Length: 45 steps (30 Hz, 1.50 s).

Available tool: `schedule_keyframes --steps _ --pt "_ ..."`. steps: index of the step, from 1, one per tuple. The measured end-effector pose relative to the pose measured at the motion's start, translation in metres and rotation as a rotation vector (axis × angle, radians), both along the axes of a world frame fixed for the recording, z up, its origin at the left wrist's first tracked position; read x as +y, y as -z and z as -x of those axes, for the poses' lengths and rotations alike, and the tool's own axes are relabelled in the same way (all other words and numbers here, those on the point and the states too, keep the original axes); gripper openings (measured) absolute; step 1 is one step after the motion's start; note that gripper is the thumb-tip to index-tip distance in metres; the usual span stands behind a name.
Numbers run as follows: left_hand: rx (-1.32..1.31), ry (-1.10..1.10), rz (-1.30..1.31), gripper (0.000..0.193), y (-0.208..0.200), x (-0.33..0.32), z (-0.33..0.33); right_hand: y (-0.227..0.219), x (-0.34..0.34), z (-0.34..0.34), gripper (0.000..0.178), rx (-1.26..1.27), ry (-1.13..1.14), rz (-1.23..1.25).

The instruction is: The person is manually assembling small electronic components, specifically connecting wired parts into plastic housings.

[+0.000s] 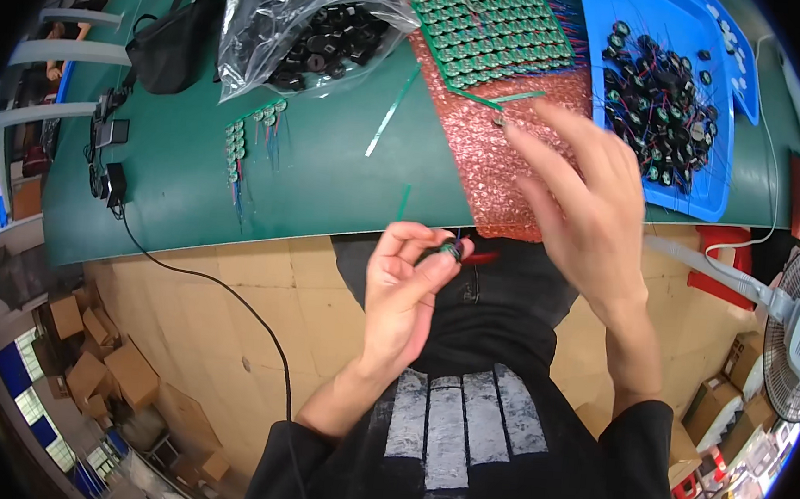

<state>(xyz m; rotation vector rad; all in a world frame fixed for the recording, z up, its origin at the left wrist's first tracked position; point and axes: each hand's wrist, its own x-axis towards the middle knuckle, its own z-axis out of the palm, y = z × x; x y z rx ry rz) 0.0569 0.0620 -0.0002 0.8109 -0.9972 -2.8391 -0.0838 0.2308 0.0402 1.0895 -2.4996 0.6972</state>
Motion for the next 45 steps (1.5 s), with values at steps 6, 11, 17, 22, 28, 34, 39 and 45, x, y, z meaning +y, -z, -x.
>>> schedule_keyframes --steps 6,11,17,22,28,34,39,45 --pt "-0.036 0.143 -0.141 0.028 0.010 0.037 -0.005 0.033 0.030 -0.065 0.048 -0.422 -0.114 0.202" --pt "-0.017 0.411 0.016 0.029 0.019 0.041 0.000 0.037 0.051 -0.068 0.038 -0.463 -0.130 0.142" --pt "-0.012 0.605 0.092 0.023 0.017 0.030 0.004 0.028 0.059 -0.058 0.039 -0.532 -0.225 0.022" --pt "0.044 0.514 0.225 0.017 0.012 0.041 -0.001 0.044 0.060 -0.065 0.042 -0.719 -0.244 0.267" --pt "0.048 0.371 0.247 0.013 0.020 0.055 -0.012 0.057 0.049 -0.087 0.041 -0.975 -0.171 0.574" --pt "0.006 0.444 0.127 0.021 0.026 0.053 -0.004 0.069 0.053 -0.095 0.038 -0.990 -0.072 0.577" --pt "-0.088 0.467 -0.011 0.030 0.029 0.047 -0.007 0.070 0.056 -0.094 0.035 -0.983 -0.099 0.559" --pt "-0.001 0.302 0.050 0.012 0.031 0.056 -0.013 0.071 0.050 -0.097 0.039 -0.934 -0.145 0.539"
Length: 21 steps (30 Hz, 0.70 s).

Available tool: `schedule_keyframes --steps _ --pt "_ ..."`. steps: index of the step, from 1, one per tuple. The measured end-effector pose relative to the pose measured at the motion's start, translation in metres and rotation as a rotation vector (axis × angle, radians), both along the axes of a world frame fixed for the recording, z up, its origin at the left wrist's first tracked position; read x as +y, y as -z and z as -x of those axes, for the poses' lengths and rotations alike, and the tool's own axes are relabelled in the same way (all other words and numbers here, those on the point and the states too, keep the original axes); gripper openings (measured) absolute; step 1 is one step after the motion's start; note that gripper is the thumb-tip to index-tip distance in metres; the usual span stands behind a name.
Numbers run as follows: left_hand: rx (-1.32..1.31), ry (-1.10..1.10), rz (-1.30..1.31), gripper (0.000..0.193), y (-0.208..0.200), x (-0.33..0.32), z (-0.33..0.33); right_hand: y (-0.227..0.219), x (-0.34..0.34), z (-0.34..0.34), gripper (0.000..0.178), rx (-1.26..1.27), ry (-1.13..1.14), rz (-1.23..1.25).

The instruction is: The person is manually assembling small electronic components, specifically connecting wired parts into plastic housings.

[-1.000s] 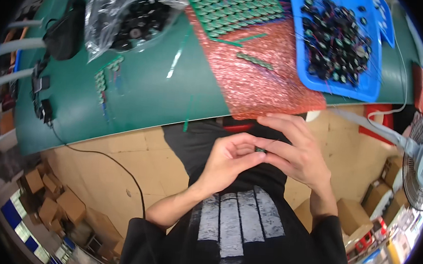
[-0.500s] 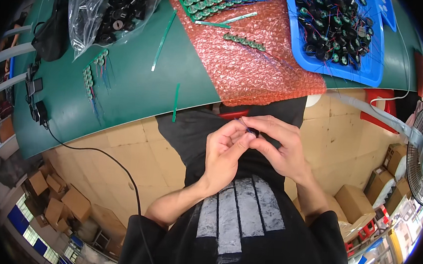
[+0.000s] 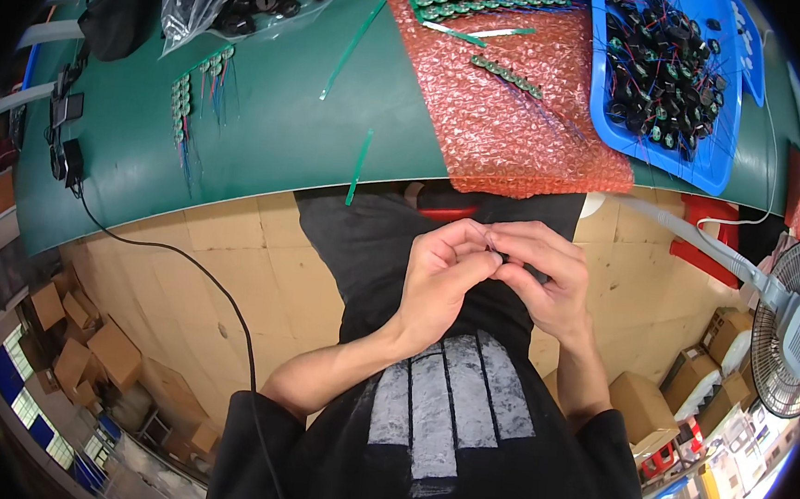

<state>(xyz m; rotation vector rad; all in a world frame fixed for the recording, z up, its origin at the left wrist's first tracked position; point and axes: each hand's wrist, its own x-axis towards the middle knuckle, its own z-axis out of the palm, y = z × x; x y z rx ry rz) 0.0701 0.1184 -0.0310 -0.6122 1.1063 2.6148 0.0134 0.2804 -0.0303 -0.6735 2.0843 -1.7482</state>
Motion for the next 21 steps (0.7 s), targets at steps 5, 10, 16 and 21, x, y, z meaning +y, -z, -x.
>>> schedule_keyframes --steps 5,10,16,21 --pt "0.020 -0.028 -0.043 0.011 0.002 0.003 0.008 0.001 -0.002 0.000 0.035 0.070 0.087 -0.062" --pt "-0.085 0.038 -0.072 0.023 -0.004 0.004 0.004 -0.005 0.010 0.002 0.032 -0.038 0.138 -0.063" --pt "0.138 -0.004 0.326 0.026 -0.015 0.004 -0.001 -0.002 -0.003 -0.004 0.031 0.190 0.245 0.018" --pt "0.577 -0.080 0.900 0.036 -0.026 -0.010 0.015 0.001 0.014 0.003 0.040 0.228 0.251 0.046"
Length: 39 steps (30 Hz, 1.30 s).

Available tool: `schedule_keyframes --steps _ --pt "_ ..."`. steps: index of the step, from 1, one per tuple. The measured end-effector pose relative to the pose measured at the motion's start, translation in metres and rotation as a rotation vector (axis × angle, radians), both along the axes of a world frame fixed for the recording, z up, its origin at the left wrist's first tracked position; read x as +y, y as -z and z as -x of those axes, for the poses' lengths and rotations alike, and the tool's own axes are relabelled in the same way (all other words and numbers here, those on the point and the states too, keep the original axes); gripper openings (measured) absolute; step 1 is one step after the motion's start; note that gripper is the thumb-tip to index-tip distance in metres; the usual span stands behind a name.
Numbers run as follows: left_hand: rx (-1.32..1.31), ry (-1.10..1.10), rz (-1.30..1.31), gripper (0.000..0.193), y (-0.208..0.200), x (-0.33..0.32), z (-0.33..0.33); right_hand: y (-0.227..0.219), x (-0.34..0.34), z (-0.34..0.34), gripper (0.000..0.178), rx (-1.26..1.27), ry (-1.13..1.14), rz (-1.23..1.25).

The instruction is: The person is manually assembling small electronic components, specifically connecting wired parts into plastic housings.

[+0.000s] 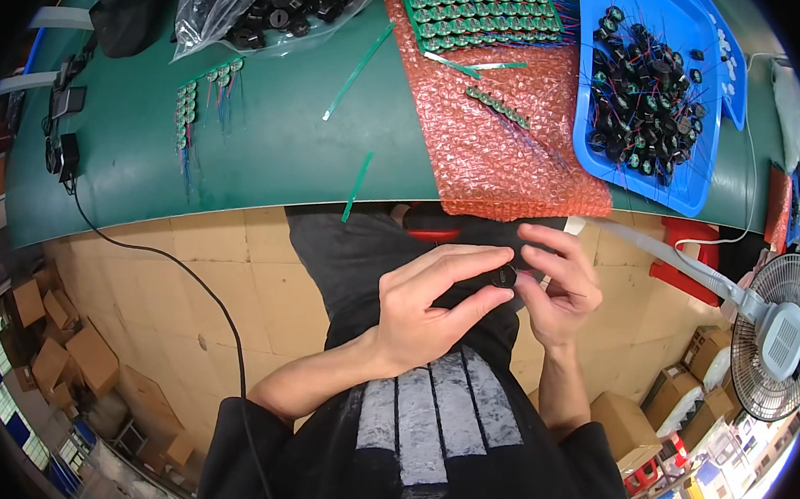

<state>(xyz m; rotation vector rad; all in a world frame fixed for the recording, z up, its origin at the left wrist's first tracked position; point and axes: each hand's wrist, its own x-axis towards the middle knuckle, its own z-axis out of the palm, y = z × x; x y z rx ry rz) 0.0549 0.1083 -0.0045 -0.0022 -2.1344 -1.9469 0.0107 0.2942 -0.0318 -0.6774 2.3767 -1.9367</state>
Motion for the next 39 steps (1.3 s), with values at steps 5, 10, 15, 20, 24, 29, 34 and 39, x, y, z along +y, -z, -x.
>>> schedule_keyframes --steps 5,10,15,20,24,29,34,39 --pt "0.000 0.006 0.033 0.037 0.002 0.001 0.000 -0.002 -0.003 0.003 0.042 0.037 -0.069 -0.002" --pt "-0.009 0.012 0.019 0.042 0.004 0.000 0.003 0.000 -0.005 0.006 0.042 0.110 -0.048 -0.031" --pt "-0.110 0.023 -0.098 0.046 0.006 0.003 0.001 0.002 -0.005 0.006 0.041 0.104 -0.031 -0.038" --pt "-0.198 0.017 -0.172 0.046 0.007 0.003 0.002 -0.001 -0.007 0.007 0.041 0.089 -0.030 -0.064" --pt "-0.313 0.070 -0.403 0.033 0.009 0.004 -0.002 -0.001 -0.005 0.010 0.040 0.106 -0.051 -0.055" --pt "-0.442 0.093 -0.714 0.023 0.008 0.007 -0.005 -0.007 -0.010 0.004 0.037 -0.088 -0.029 -0.050" --pt "-0.537 0.144 -0.894 0.021 0.016 0.004 -0.001 -0.003 -0.012 0.006 0.037 -0.043 -0.071 -0.094" --pt "-0.600 0.086 -1.039 0.016 0.019 0.007 -0.001 -0.001 -0.017 0.005 0.036 0.005 -0.081 -0.117"
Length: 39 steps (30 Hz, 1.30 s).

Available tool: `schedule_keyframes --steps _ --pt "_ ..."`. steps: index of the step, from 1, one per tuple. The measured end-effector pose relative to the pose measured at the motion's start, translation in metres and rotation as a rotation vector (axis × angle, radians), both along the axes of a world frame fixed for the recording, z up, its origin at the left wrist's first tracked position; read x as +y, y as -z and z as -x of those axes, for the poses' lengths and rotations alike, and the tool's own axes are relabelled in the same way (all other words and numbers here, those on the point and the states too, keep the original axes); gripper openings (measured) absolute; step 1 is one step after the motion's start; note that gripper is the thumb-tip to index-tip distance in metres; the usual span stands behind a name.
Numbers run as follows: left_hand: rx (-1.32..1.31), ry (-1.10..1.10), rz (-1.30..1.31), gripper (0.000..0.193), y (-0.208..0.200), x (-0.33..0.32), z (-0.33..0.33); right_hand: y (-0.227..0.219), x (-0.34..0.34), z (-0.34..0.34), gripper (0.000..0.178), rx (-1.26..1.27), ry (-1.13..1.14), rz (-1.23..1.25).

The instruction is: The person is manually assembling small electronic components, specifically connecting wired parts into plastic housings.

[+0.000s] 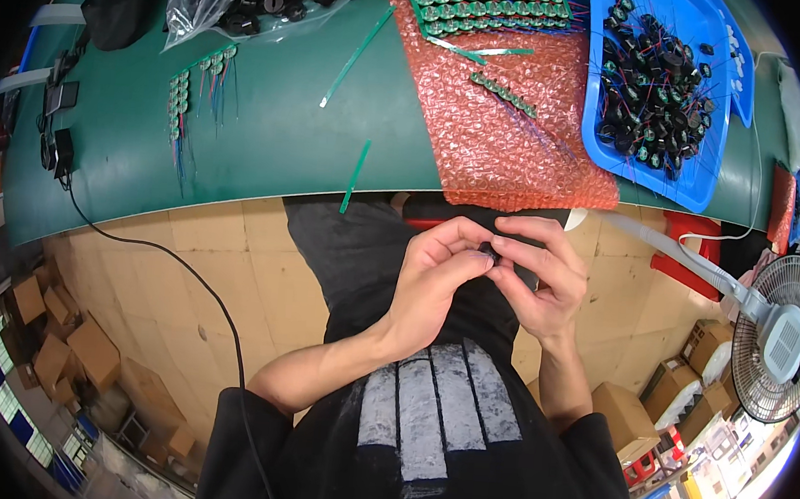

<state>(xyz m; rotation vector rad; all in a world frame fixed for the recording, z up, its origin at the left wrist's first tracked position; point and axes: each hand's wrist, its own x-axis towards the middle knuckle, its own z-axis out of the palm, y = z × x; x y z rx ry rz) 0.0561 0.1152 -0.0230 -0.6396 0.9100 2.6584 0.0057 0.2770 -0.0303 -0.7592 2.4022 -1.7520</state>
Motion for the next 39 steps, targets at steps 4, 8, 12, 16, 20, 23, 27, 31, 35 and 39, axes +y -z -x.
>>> schedule_keyframes --steps 4,8,12,16,20,23,27,31,35,39 --pt "0.027 -0.071 -0.030 0.015 0.003 0.006 0.000 0.002 -0.003 -0.002 0.035 0.068 0.004 -0.025" --pt "0.009 -0.034 0.014 0.018 0.010 0.010 -0.001 0.007 0.000 -0.007 0.032 -0.040 0.107 0.023" --pt "0.026 0.024 0.144 0.023 0.004 0.009 -0.005 0.001 0.004 -0.002 0.030 -0.087 0.096 0.109" --pt "0.165 -0.026 0.447 0.019 -0.015 0.012 -0.009 0.011 0.008 0.000 0.034 0.135 0.054 0.078" --pt "0.563 -0.074 0.992 0.025 -0.014 0.001 0.006 0.013 0.014 0.001 0.038 0.084 0.153 0.170" --pt "0.619 -0.095 1.078 0.033 -0.016 -0.003 0.010 0.011 0.011 -0.001 0.038 -0.039 0.113 0.231" --pt "0.662 -0.090 1.137 0.035 -0.014 -0.005 0.013 0.014 0.012 -0.003 0.037 -0.089 0.080 0.270" --pt "0.657 -0.082 1.123 0.035 -0.014 -0.005 0.012 0.018 0.014 -0.003 0.037 -0.039 0.077 0.261" --pt "0.626 -0.034 1.106 0.041 -0.022 -0.009 0.013 0.011 0.008 -0.002 0.036 -0.013 0.112 0.192" --pt "0.610 0.036 1.081 0.053 -0.026 -0.027 0.022 -0.018 0.040 0.038 0.036 0.417 0.230 -0.183"
